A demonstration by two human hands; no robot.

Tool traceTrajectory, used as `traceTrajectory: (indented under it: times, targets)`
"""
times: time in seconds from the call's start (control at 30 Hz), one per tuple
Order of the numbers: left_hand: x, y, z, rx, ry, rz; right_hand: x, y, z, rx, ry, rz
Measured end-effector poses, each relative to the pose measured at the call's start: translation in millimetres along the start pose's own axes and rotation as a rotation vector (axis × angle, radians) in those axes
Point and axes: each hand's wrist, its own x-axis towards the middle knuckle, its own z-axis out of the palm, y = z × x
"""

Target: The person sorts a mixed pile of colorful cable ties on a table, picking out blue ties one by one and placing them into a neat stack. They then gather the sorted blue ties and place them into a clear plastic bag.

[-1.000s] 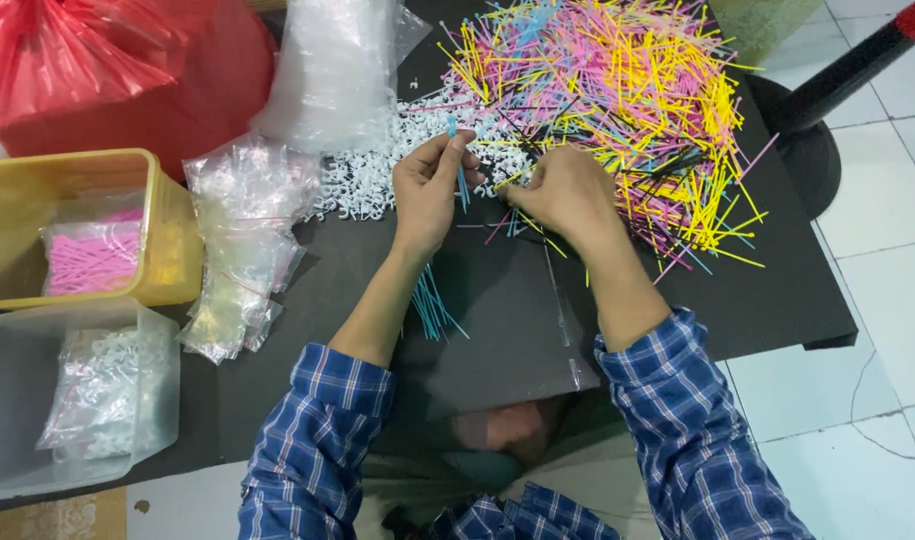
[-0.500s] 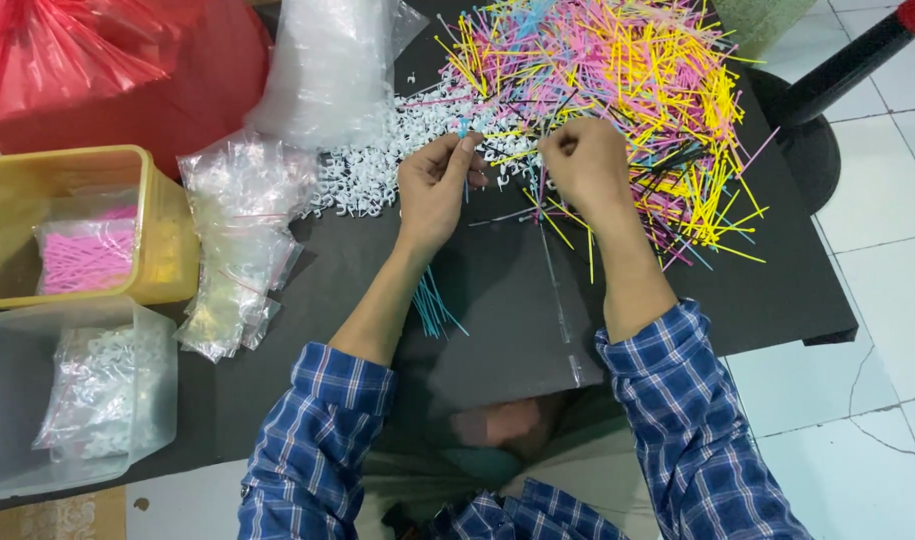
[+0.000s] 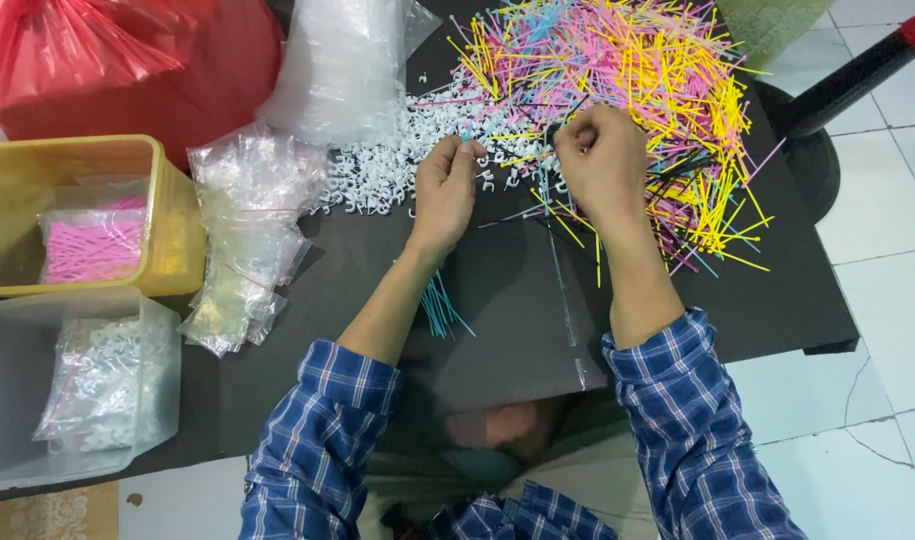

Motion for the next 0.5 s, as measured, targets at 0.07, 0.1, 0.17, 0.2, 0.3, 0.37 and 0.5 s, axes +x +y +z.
traceTrajectory:
  times: [0.07,0.1,0.17,0.2,0.3,0.37,0.5]
  targets:
    - [0.0,-0.4,0.6,0.015,-0.009,-0.007,-5.6,-12.9,-1.2,-0.084,-0.163,0.048]
    - [-0.3,-0.7,0.5,0.029,-0.019,-0.016,-8.8,-19.3,-1.5,-0.168,-0.326,0.097]
    - [-1.7,2.1,-1.0,0.044,-0.026,-0.001,-8.0,-10.7,6.4,-0.222,-0.338,0.084]
    - [-3.3,2.9,-1.3,0.057,-0.035,0.016,-8.6,-5.8,10.0,-0.277,-0.349,0.07]
    - [-4.5,3.8,-0.2,0.074,-0.035,0.007,-10.5,-9.5,1.3,-0.221,-0.331,0.074]
    - [-4.2,5.2,-1.2,0.064,-0.041,0.007,-7.1,7.3,14.9,-0.239,-0.336,0.085]
    - [-2.6,0.3,-1.8,0.056,-0.06,-0.017,-1.8,23.4,24.5,-0.197,-0.306,0.129]
